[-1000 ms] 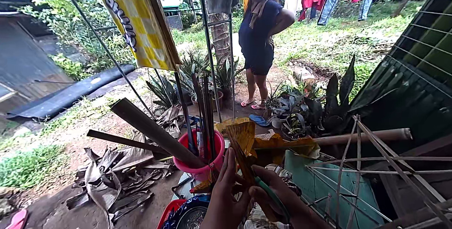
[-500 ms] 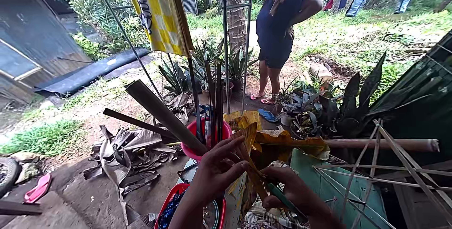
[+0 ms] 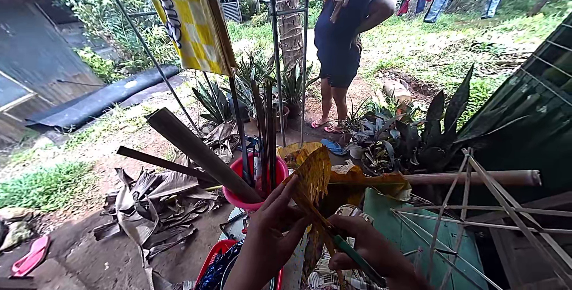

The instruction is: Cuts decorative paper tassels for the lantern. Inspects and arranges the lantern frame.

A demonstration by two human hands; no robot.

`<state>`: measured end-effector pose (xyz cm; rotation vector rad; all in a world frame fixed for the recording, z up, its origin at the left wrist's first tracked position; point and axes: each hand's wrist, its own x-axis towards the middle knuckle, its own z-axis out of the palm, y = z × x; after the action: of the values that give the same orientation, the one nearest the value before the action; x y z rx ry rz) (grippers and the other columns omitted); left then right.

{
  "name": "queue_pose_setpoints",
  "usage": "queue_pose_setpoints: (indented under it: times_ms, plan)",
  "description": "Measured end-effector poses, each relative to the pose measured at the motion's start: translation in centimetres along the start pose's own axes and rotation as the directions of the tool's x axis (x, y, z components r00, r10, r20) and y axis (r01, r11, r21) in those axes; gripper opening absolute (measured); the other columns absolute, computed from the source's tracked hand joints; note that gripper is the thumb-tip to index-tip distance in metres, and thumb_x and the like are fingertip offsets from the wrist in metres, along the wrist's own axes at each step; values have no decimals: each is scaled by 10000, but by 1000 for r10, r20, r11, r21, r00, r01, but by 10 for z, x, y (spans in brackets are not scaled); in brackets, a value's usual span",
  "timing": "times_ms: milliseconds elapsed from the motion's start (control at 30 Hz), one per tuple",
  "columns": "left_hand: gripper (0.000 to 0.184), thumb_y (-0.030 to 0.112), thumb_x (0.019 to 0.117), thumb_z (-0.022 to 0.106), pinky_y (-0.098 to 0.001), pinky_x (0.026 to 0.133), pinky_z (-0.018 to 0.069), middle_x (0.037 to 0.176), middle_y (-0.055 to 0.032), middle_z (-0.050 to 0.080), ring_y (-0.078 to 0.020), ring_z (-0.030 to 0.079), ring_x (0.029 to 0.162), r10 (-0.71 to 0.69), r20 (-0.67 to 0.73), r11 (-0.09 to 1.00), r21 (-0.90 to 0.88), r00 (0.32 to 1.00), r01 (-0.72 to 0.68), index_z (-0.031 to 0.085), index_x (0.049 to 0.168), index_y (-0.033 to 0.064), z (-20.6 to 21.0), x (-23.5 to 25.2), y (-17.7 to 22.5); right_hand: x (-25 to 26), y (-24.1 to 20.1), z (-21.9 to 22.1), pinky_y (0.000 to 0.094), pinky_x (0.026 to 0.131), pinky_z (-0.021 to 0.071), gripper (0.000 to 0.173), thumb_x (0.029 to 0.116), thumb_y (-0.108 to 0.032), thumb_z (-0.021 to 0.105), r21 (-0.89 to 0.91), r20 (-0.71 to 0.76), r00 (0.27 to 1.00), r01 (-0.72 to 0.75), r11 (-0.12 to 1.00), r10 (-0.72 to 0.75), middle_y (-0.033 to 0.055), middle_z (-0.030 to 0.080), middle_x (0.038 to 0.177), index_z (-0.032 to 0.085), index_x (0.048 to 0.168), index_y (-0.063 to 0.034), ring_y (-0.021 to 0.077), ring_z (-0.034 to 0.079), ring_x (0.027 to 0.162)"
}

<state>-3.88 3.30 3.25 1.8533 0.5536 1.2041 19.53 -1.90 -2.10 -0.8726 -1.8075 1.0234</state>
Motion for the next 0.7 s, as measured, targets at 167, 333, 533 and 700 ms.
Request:
queue_pose_setpoints:
  times_ms: [167, 333, 533, 700]
  plan:
    - [747, -62, 850, 753, -323, 820, 659, 1539, -135, 465, -167, 741, 919, 3, 10, 1000, -12, 1000, -3, 431, 1523, -19, -2, -1, 2, 0, -1, 4, 153, 533, 458, 520, 850, -550, 778, 29, -35, 999, -12, 999, 13, -47, 609, 704, 675, 1016, -68, -24, 542, 598]
    - [785, -47, 848, 762, -312, 801, 658, 1546, -120, 457, -141, 735, 888, 10, 39, 1000, -7, 999, -10, 402, 1544, -6, -3, 1, 4, 2, -2, 9, 149, 544, 462, 521, 856, -532, 779, 88, -41, 999, -4, 996, 8, -43, 620, 730, 667, 1046, -60, -24, 549, 613]
    - [885, -30, 833, 785, -325, 797, 661, 1554, -121, 440, -154, 736, 875, -5, 89, 1000, 9, 996, 4, 319, 1584, 8, -2, 1, 4, 4, -2, 13, 155, 533, 457, 522, 849, -519, 792, 105, -52, 998, -26, 994, 32, -30, 632, 733, 675, 1053, -52, -16, 545, 600]
    - [897, -30, 831, 788, -325, 798, 663, 1565, -117, 425, -159, 737, 884, -14, 85, 1000, -10, 996, 15, 307, 1587, 5, -2, 1, 5, 4, 1, 17, 154, 511, 436, 530, 859, -522, 783, 174, -57, 998, 2, 985, 8, -26, 617, 712, 669, 1041, -38, -13, 525, 575]
